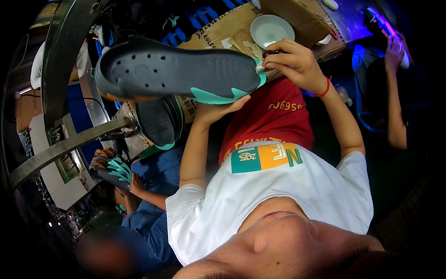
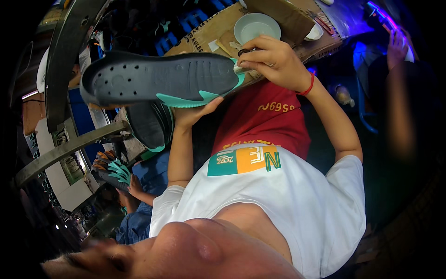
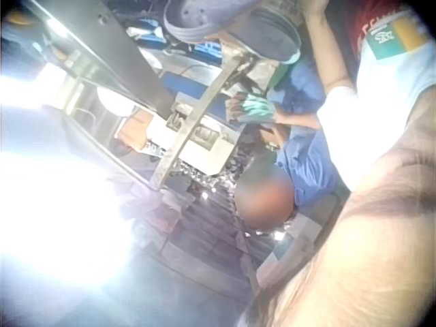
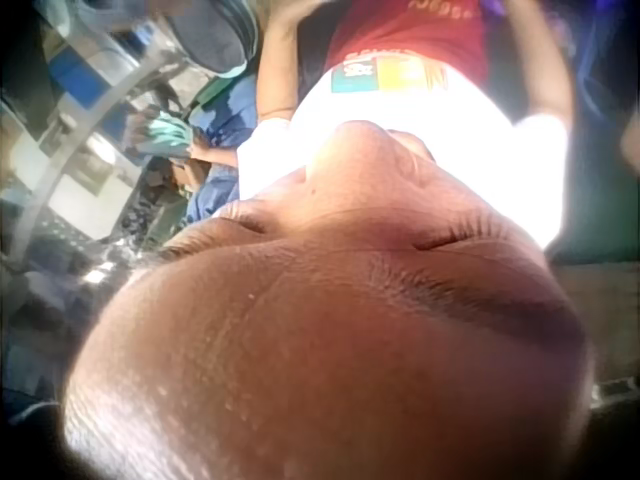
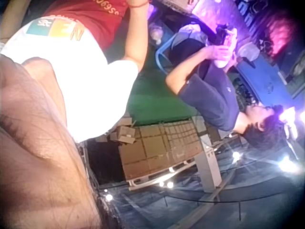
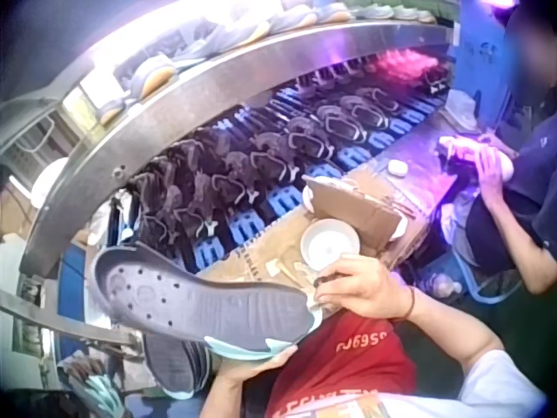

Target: The person repeatedly wipes the soles of multiple dark-colored sandals with a white cloth. They pick up each sandal from a cardboard surface, wipe the sole, and place it back down, continuing the process throughout the clip.

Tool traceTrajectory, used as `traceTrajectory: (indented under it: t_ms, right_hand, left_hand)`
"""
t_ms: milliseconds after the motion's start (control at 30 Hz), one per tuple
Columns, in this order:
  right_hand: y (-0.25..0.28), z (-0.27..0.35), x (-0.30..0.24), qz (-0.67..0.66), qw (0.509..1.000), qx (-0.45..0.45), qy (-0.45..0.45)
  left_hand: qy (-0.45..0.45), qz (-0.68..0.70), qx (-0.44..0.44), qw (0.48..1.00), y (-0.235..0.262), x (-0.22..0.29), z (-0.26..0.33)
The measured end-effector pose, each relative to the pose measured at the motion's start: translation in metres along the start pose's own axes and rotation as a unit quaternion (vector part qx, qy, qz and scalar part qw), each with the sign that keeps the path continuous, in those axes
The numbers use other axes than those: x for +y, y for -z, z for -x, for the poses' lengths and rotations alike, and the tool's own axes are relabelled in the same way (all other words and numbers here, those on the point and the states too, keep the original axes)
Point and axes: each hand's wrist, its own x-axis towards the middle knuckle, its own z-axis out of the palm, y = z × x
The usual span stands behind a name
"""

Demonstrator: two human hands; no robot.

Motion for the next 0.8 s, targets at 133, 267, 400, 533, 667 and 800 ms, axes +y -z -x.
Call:
traceTrajectory:
  t_ms: [133, 267, 400, 533, 667, 800]
  right_hand:
    - [-0.003, 0.005, 0.004, -0.109, 0.99, -0.016, -0.084]
    - [-0.004, 0.007, 0.006, -0.158, 0.98, -0.035, -0.119]
    - [-0.011, 0.001, -0.001, -0.206, 0.974, -0.02, -0.094]
    - [-0.014, -0.001, -0.001, -0.17, 0.983, -0.054, -0.045]
    - [-0.011, -0.016, -0.009, -0.192, 0.975, -0.109, -0.004]
    - [-0.011, -0.014, -0.005, -0.201, 0.973, -0.109, 0.008]
  left_hand:
    - [-0.092, -0.182, 0.006, 0.979, -0.005, -0.016, -0.002]
    - [-0.064, -0.016, 0.023, 0.998, -0.004, -0.008, -0.014]
    - [0.02, 0.439, 0.098, 0.893, -0.015, -0.008, -0.013]
    - [-0.111, 0.488, 0.038, 0.865, -0.025, -0.045, -0.026]
    - [-0.192, 0.388, 0.075, 0.898, -0.024, -0.051, -0.026]
    - [-0.233, 0.292, 0.118, 0.92, -0.032, -0.083, -0.031]
